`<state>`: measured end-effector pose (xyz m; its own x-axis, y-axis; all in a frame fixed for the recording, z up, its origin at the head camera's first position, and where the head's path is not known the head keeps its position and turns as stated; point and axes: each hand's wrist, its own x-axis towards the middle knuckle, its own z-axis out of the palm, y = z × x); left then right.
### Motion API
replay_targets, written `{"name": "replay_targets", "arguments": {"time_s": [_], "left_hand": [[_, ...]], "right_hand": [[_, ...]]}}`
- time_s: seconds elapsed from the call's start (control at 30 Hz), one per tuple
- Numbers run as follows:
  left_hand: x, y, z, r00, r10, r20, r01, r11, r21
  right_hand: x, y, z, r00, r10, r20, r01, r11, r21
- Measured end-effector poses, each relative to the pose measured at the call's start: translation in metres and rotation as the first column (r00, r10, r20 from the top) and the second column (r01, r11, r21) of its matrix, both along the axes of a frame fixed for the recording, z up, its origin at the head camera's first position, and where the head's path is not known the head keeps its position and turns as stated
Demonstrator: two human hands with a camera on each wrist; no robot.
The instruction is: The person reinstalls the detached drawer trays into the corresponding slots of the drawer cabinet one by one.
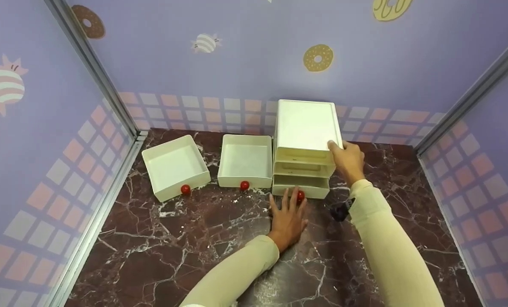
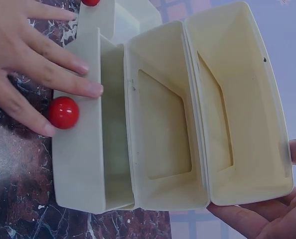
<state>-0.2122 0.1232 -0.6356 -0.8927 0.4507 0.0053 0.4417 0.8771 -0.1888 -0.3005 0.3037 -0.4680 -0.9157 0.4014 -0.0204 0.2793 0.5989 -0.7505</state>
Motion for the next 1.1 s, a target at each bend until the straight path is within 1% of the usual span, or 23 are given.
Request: {"name": "replay_targets", "arguments": {"time_s": [0.17,0.3,0.43,0.53,0.6,0.77,0.87,0.97,1.03,1.1], "left_hand": [[-0.015,-0.001,0.007,0.999,-0.012,0.049,0.012,1.000,0.000],[-0.028,-0.004,0.010,0.995,-0.002,0.099,0.003,1.000,-0.008],[-0.036,-0.009,0.012,0.992,-0.007,0.127,0.011,0.999,-0.033],[-0.038,-0.009,0.013,0.991,-0.021,0.133,0.027,0.999,-0.045],[-0.039,-0.008,0.012,0.992,-0.020,0.123,0.026,0.998,-0.052],[-0.040,-0.005,0.007,0.997,0.021,0.081,-0.014,0.996,-0.085],[-0.040,-0.006,0.006,0.996,0.033,0.086,-0.026,0.996,-0.089],[-0.039,-0.010,0.009,0.995,0.020,0.098,-0.013,0.998,-0.068],[-0.040,-0.014,0.012,0.994,-0.003,0.110,0.008,0.999,-0.044],[-0.041,-0.019,0.016,0.994,-0.031,0.107,0.032,0.999,-0.007]], "right_hand": [[0.000,-0.001,0.001,1.000,-0.004,-0.001,0.004,1.000,-0.017],[0.001,-0.002,0.002,1.000,-0.002,0.010,0.002,0.999,-0.037],[0.001,-0.002,0.001,1.000,0.004,0.027,-0.002,0.999,-0.051],[0.000,-0.001,0.002,1.000,0.000,0.028,0.001,0.998,-0.056],[0.000,0.000,0.002,1.000,-0.001,0.025,0.003,0.999,-0.052],[-0.001,0.000,0.003,1.000,0.011,0.021,-0.010,0.999,-0.042],[-0.001,0.000,0.003,0.999,0.023,0.024,-0.022,0.999,-0.036],[-0.001,0.000,0.004,0.999,0.033,0.029,-0.032,0.999,-0.029],[-0.001,0.001,0.004,0.999,0.034,0.028,-0.033,0.999,-0.026],[-0.001,0.001,0.005,0.999,0.034,0.023,-0.034,0.999,-0.024]]}}
